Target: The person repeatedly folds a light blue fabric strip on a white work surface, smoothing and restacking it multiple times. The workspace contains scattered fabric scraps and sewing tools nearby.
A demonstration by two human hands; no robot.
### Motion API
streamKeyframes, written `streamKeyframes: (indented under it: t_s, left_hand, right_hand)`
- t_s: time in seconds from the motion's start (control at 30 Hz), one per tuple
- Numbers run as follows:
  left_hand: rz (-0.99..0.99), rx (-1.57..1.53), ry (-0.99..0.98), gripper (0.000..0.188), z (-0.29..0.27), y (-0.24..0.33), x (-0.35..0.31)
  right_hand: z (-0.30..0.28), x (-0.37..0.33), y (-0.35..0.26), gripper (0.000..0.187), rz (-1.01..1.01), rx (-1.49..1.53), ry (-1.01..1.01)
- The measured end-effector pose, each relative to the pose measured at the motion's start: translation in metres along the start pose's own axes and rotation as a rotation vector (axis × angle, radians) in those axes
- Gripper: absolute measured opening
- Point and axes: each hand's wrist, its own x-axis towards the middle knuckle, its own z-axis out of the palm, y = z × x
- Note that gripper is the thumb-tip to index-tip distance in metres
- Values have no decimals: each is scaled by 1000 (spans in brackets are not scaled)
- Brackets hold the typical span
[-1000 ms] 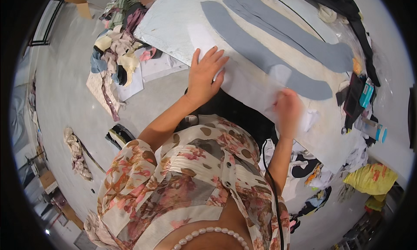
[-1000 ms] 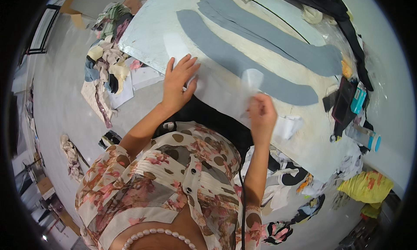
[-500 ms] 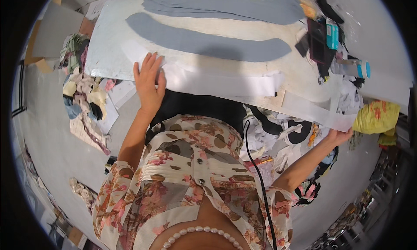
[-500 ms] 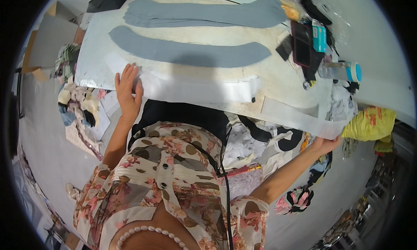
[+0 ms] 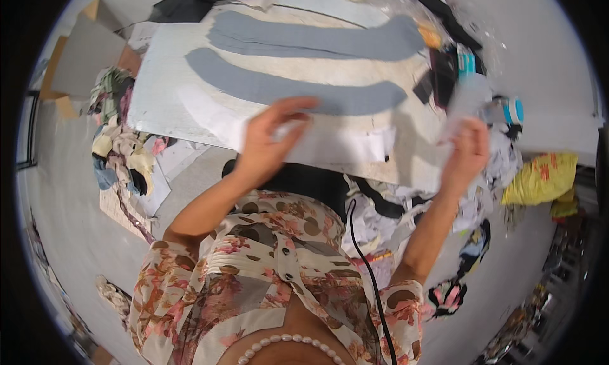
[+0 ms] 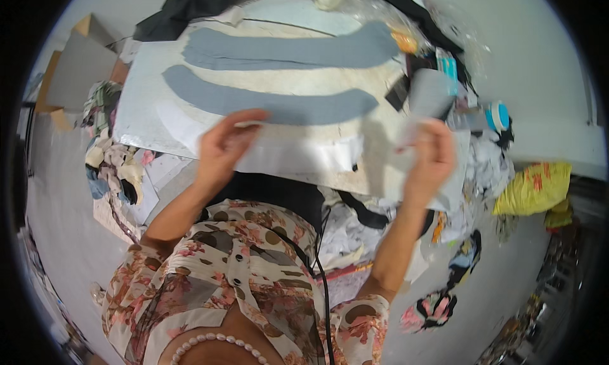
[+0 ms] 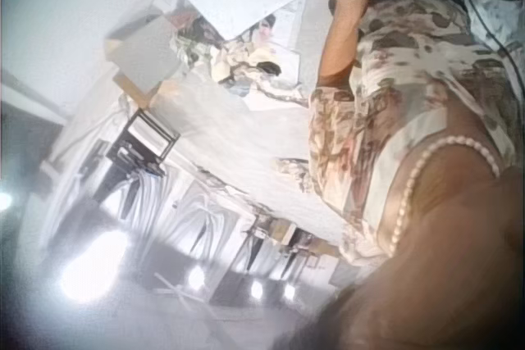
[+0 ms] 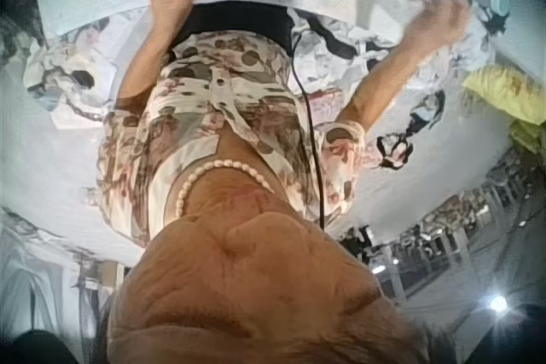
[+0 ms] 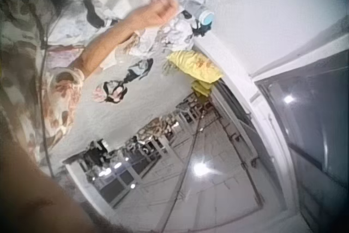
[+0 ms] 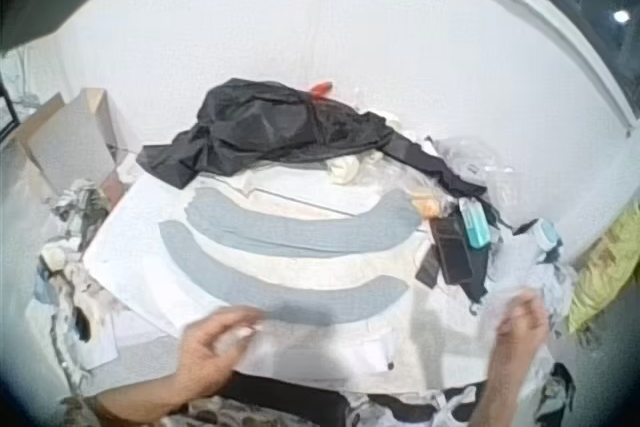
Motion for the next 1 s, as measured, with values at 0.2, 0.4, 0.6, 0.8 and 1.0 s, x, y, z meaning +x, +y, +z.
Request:
streamKeyframes:
  t_s: [0.2,0.4,0.6,0.8,1.0]
  left_hand:
    - [32,-488,-204,61,26,-4,26]
    - [-160,-610,-30,33,2,-12,35]
    - [-13,-541,23,26,-4,1,47]
    - [-13,-684,217,25,-22,6,63]
    - [-80,-774,253,25,-34,-1,73]
  right_hand:
    - [153,-31,-14,8,-4,1,-335]
    - [157,-28,-28,32,231,284,-519]
    - [164,7,-11,44,241,346,-719]
    - [135,14,-13,30,408,12,-838]
    - [113,12,-28,28,326,-160,-786]
